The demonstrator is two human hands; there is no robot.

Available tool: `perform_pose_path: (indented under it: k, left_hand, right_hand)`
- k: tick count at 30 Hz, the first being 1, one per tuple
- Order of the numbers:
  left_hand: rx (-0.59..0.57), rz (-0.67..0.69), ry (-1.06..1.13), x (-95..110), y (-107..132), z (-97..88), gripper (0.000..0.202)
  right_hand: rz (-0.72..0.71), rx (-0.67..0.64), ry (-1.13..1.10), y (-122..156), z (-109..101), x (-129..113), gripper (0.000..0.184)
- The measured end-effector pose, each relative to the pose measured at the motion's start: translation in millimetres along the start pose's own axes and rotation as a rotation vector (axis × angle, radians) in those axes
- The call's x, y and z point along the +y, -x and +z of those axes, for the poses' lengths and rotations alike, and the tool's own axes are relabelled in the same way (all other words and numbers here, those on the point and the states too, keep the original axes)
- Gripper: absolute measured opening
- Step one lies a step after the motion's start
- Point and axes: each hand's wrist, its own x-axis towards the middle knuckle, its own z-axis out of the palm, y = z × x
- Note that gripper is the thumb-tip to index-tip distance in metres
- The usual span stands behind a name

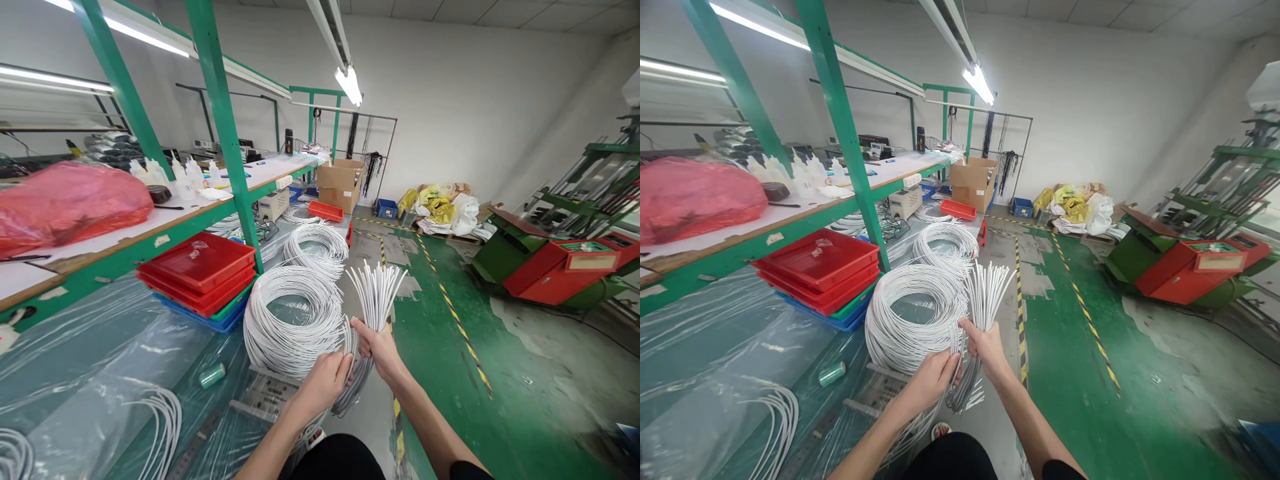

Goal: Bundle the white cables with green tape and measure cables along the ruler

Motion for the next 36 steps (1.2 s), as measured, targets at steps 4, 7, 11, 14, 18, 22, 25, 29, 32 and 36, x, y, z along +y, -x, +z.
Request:
perform_pose_path:
  k: [4,7,11,14,18,22,25,29,32,36]
  left_hand:
    - [-0.001,0.003,0.009,0,0,0.1,0.042]
    - [-0.005,0.006,-0.001,-2,-1,0.0,0.042]
    - [-0.007,0.005,0.006,-1,-1,-0.2,0.041]
    - [-0.023,-0.03,0.131,1,-1,3.6,0.045]
    - [-0.065,-0.151,0.559,1,-3,16.4,0.054]
    - [-0.072,-0.268,0.77,2,-5,24.6,0.064]
    - [-0.108,-0.324,0.793,3,-6,24.0,0.065]
    - [-0.127,-0.359,0.836,0,-7,24.5,0.065]
    - [-0.067,-0.334,0.797,-5,-5,27.9,0.065]
    - [-0.03,-0.232,0.681,-8,-3,28.1,0.062]
  right_hand:
    - [0.006,-0.003,0.008,1,1,-1,0.046]
    - [-0.001,0.003,0.012,1,0,-1,0.046]
    - [0.006,0.016,0.009,1,0,-2,0.047]
    - [0.009,0.017,0.001,2,1,-3,0.047]
    - [0.007,0.042,-0.008,2,5,-4,0.048]
    - [-0.012,0.069,-0.014,1,6,-3,0.047]
    - [-0.026,0.059,-0.01,1,4,-3,0.047]
    - [-0.015,0.065,-0.01,0,4,-4,0.046]
    - [-0.014,0.074,-0.009,0,4,-3,0.046]
    - [-0.035,0.084,-0.008,-1,3,-1,0.046]
